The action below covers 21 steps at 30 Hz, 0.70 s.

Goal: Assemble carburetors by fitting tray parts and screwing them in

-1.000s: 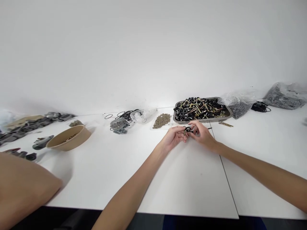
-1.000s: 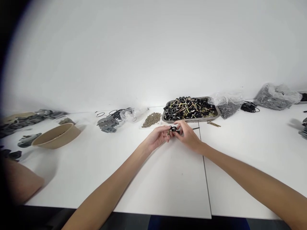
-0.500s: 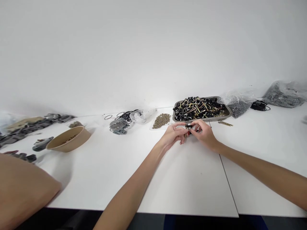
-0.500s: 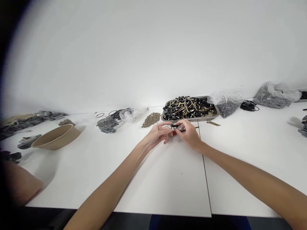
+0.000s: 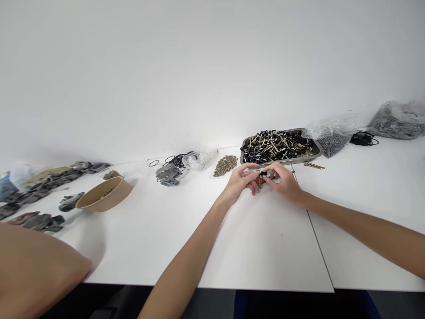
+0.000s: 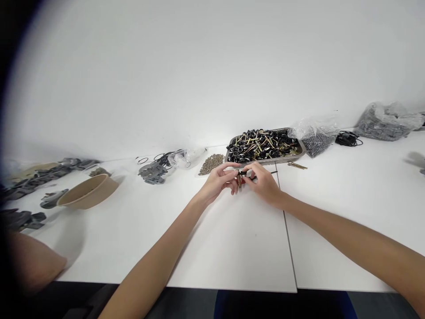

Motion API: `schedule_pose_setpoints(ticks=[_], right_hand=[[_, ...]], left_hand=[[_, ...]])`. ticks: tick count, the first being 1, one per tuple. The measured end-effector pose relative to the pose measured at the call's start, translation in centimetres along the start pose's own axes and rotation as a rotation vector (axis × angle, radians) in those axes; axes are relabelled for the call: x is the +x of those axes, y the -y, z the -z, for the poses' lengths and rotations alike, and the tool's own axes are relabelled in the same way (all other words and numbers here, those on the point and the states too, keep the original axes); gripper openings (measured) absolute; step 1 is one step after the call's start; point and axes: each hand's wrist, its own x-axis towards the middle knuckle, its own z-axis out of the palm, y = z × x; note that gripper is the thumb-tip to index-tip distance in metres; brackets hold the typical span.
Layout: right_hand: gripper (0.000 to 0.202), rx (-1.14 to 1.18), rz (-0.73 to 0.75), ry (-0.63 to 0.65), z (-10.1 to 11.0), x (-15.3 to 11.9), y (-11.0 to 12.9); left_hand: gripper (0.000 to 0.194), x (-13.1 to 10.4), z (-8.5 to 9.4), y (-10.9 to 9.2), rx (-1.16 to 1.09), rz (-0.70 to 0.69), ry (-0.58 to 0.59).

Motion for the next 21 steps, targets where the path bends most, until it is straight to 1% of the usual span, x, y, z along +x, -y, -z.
schedule_pose_setpoints(ticks=[3,8,11,14,17,19,21], right_hand=[[0.014,-0.010,0.047,0.047,-0.1,-0.1,-0.1],[0.010,-0.026,0.081,0.056,-0.2,0.0,-0.4],[0.009,-0.040,0.114,0.087,-0.2,-0.1,-0.4],[0.011,-0.055,0.174,0.155,-0.1,-0.3,-0.1],[0.012,-0.070,0.258,0.254,-0.2,-0.6,0.3],[0.013,-0.083,0.301,0.309,-0.2,-0.7,0.4],[0.015,-0.098,0.313,0.326,-0.2,-0.7,0.5]], left_hand=[[0.046,0.0,0.1,-0.1,0.027,-0.023,-0.028],[0.043,0.0,-0.2,-0.1,0.055,-0.034,-0.109],[0.039,0.1,-0.1,-0.1,0.050,-0.048,-0.147],[0.039,0.3,0.3,-0.2,0.016,-0.067,-0.200],[0.041,0.3,0.7,-0.4,-0.014,-0.077,-0.243],[0.040,0.3,0.9,-0.6,-0.031,-0.083,-0.256],[0.038,0.3,1.0,-0.8,-0.056,-0.080,-0.255]])
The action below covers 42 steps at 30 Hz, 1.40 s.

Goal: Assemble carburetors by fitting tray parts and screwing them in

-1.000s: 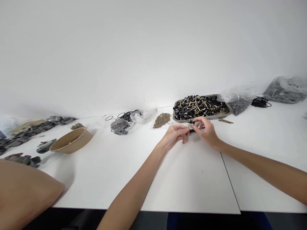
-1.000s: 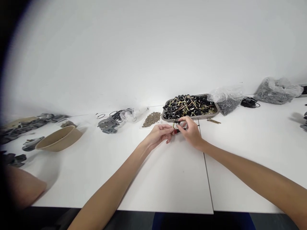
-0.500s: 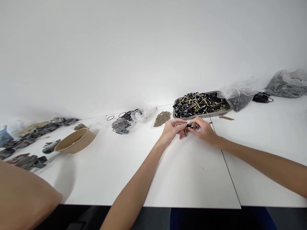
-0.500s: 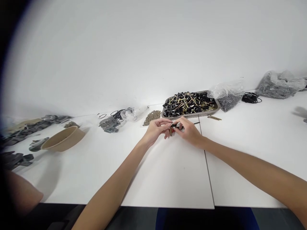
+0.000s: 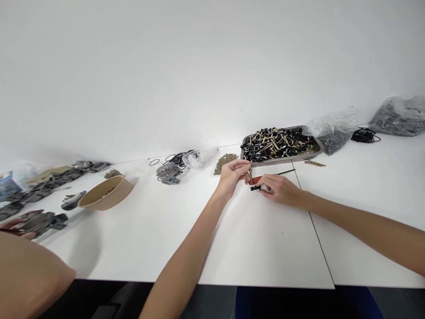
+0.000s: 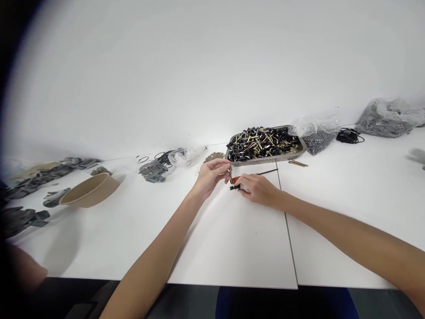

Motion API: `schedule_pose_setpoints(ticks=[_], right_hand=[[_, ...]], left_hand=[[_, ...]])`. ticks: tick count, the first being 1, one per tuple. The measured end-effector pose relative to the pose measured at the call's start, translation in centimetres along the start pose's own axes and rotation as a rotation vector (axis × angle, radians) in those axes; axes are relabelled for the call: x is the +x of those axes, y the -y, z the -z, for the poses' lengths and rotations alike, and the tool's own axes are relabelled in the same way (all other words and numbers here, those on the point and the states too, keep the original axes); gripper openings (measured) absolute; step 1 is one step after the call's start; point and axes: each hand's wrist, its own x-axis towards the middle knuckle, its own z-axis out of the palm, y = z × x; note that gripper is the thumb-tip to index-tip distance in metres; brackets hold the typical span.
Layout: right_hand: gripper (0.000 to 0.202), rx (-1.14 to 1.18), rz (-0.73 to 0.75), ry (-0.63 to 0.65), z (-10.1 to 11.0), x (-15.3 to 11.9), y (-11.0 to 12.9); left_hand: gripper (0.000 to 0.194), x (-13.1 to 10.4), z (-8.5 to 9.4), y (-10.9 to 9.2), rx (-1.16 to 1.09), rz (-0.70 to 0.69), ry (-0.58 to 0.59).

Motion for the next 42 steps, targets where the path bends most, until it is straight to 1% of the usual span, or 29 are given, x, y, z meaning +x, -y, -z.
schedule_pose_setpoints(ticks=[2,8,12,16,22,25,28,32,36,39,42], right_hand=[[0.016,-0.009,-0.011,-0.002,0.1,0.0,0.0],[0.009,-0.003,-0.033,-0.018,0.2,0.0,-0.3],[0.009,0.036,-0.085,-0.050,0.3,0.1,-0.2],[0.008,0.116,-0.158,-0.071,0.2,0.1,-0.3],[0.017,0.318,-0.323,-0.105,0.4,0.6,-0.7],[0.024,0.430,-0.411,-0.121,0.6,0.9,-0.7],[0.029,0.532,-0.470,-0.108,0.8,1.0,-0.7],[0.033,0.627,-0.517,-0.064,1.0,1.1,-0.9],[0.033,0.667,-0.557,-0.057,1.3,1.2,-1.0],[0.036,0.694,-0.567,-0.069,1.6,1.3,-1.1],[0.039,0.700,-0.562,-0.126,1.7,1.4,-1.2]], left_hand=[[0.037,0.0,0.0,-0.1,-0.034,0.012,0.006],[0.040,-0.2,-0.5,0.1,-0.095,0.047,0.053],[0.039,-0.2,-0.7,0.5,-0.075,0.063,0.048],[0.033,-0.1,-0.7,0.7,0.039,0.029,0.057],[0.029,-0.2,-0.5,0.6,0.105,0.010,0.087],[0.030,-0.2,-0.4,0.4,0.115,0.017,0.114],[0.034,-0.3,-0.4,0.4,0.100,0.022,0.152],[0.037,-0.2,-0.2,0.7,0.097,0.020,0.184],[0.038,-0.2,0.0,0.9,0.098,0.018,0.242],[0.033,-0.4,0.0,0.8,0.110,0.028,0.280],[0.027,-0.6,-0.4,0.6,0.156,0.035,0.307]])
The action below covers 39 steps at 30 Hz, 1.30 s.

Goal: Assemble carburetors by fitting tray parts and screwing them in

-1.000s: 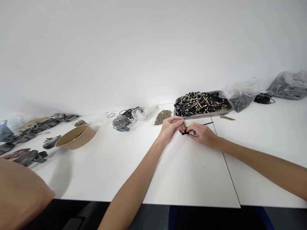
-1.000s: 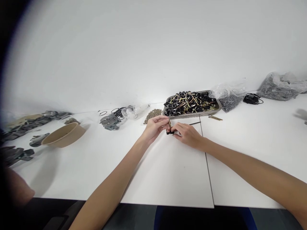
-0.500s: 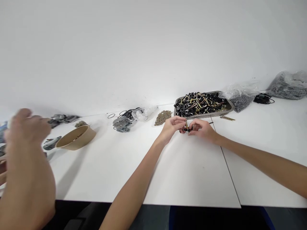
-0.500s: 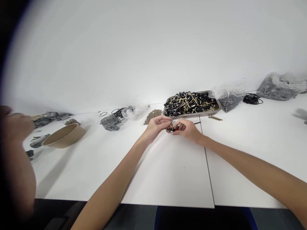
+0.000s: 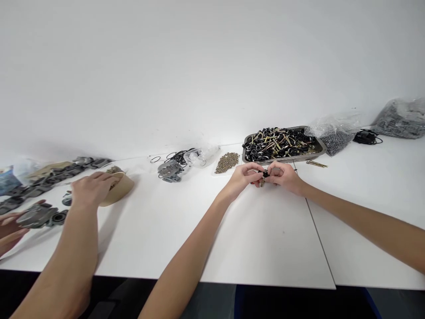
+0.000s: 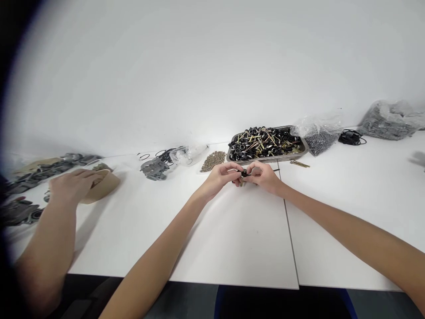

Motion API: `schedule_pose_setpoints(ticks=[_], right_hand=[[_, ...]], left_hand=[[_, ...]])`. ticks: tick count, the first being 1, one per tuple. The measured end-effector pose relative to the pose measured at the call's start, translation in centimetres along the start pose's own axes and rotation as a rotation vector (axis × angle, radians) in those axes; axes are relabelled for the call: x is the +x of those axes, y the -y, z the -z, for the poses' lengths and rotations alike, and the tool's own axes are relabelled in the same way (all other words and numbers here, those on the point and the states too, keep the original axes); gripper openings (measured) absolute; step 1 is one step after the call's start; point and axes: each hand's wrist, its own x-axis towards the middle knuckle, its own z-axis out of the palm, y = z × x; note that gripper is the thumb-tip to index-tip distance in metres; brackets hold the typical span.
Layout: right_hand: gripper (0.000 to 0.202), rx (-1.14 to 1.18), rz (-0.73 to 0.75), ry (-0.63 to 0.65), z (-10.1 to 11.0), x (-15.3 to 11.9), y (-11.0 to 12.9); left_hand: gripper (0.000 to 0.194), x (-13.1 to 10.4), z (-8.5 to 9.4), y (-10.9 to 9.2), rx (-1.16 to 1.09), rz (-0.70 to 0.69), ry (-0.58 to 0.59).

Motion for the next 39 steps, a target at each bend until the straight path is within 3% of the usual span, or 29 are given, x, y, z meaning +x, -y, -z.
schedule_pose_setpoints(ticks=[4,7,9,11,13,15,17,20,25,29,31,34,39], right_hand=[[0.039,0.024,0.041,-0.067,-0.2,0.0,0.2],[0.037,0.039,0.046,-0.071,-0.3,-0.1,0.4],[0.037,0.042,0.045,-0.065,-0.2,-0.2,0.4],[0.034,0.039,0.031,-0.058,-0.1,-0.3,0.4],[0.034,0.038,0.004,-0.053,-0.1,-0.3,0.4],[0.037,0.035,-0.018,-0.046,0.0,-0.4,0.5],[0.036,0.024,-0.030,-0.030,0.1,-0.4,0.6],[0.030,0.011,-0.045,-0.009,0.1,-0.5,0.7],[0.029,0.006,-0.046,-0.010,0.0,-0.5,0.7],[0.029,0.005,-0.040,-0.018,-0.1,-0.5,0.6],[0.031,0.010,-0.035,-0.032,-0.1,-0.5,0.6],[0.036,0.029,-0.017,-0.076,-0.1,-0.5,0.5],[0.035,0.063,0.044,-0.254,0.0,-0.4,0.3]], left_hand=[[0.033,0.0,0.0,-0.7,0.041,-0.024,0.024],[0.042,-0.1,2.0,-1.7,0.118,-0.120,-0.082],[0.038,-0.4,4.7,-2.5,0.289,-0.230,-0.299],[0.032,-1.1,8.2,-3.0,0.586,-0.302,-0.663],[0.037,-1.8,11.8,-2.9,0.892,-0.233,-1.050],[0.047,-2.5,14.9,-2.2,1.070,-0.081,-1.258],[0.054,-2.8,17.2,-1.0,1.148,0.091,-1.214],[0.053,-2.9,18.7,0.5,1.135,0.256,-1.093],[0.037,-3.4,17.9,1.1,1.056,0.191,-1.135],[0.032,-4.2,16.5,0.2,0.868,0.111,-1.201],[0.032,-4.5,15.3,-0.5,0.753,0.073,-1.163],[0.034,-4.7,12.2,-1.5,0.611,0.018,-0.966],[0.046,-4.9,3.6,-1.9,0.181,-0.006,-0.392]])
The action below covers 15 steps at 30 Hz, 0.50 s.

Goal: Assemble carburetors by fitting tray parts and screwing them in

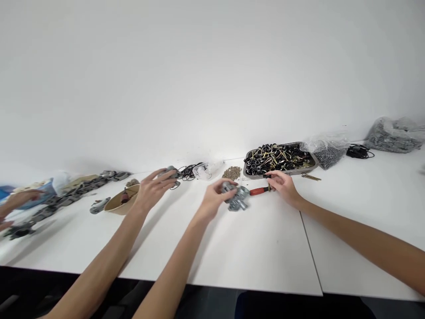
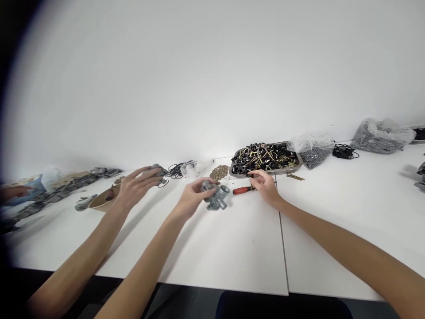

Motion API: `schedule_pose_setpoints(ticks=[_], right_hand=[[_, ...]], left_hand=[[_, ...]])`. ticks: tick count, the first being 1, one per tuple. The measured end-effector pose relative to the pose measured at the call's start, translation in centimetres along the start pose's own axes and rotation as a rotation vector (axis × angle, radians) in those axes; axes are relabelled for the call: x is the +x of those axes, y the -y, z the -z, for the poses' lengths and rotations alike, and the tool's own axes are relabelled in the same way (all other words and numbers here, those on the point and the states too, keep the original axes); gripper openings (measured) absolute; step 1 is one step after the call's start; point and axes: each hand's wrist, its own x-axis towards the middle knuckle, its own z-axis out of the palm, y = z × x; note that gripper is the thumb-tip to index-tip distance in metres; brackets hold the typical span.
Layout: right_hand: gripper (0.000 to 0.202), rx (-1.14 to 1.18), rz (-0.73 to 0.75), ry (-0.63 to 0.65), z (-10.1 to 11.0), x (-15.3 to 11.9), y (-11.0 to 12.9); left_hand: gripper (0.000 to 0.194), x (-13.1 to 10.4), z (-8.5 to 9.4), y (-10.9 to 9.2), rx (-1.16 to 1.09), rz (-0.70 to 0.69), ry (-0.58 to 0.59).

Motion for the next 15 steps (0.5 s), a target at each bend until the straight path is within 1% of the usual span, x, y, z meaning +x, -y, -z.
schedule_pose_setpoints(ticks=[2,4,6,7,8,10,11,13,15], right_hand=[[0.037,0.013,0.028,-0.091,0.1,0.0,-0.1],[0.039,0.024,0.050,-0.167,0.1,0.1,-0.1],[0.041,0.038,0.058,-0.218,0.1,0.3,-0.2],[0.041,0.045,0.056,-0.231,0.1,0.4,-0.3],[0.042,0.051,0.050,-0.236,0.1,0.5,-0.4],[0.043,0.065,0.034,-0.238,0.1,0.7,-0.7],[0.044,0.072,0.025,-0.237,0.2,0.8,-0.8],[0.044,0.084,0.010,-0.236,0.2,0.9,-1.0],[0.043,0.091,0.000,-0.227,0.2,0.8,-1.1]], left_hand=[[0.044,-1.4,-3.6,-0.3,-0.118,0.033,0.162],[0.043,-2.3,-6.9,-0.3,-0.251,0.047,0.286],[0.040,-2.7,-9.4,0.0,-0.407,0.064,0.386],[0.039,-2.6,-10.3,0.2,-0.474,0.067,0.430],[0.038,-2.5,-10.9,0.4,-0.530,0.074,0.471],[0.038,-2.0,-11.2,0.9,-0.603,0.088,0.539],[0.040,-1.8,-11.1,1.2,-0.621,0.102,0.564],[0.053,-1.4,-10.2,1.7,-0.623,0.143,0.598],[0.068,-1.4,-9.1,2.1,-0.542,0.193,0.598]])
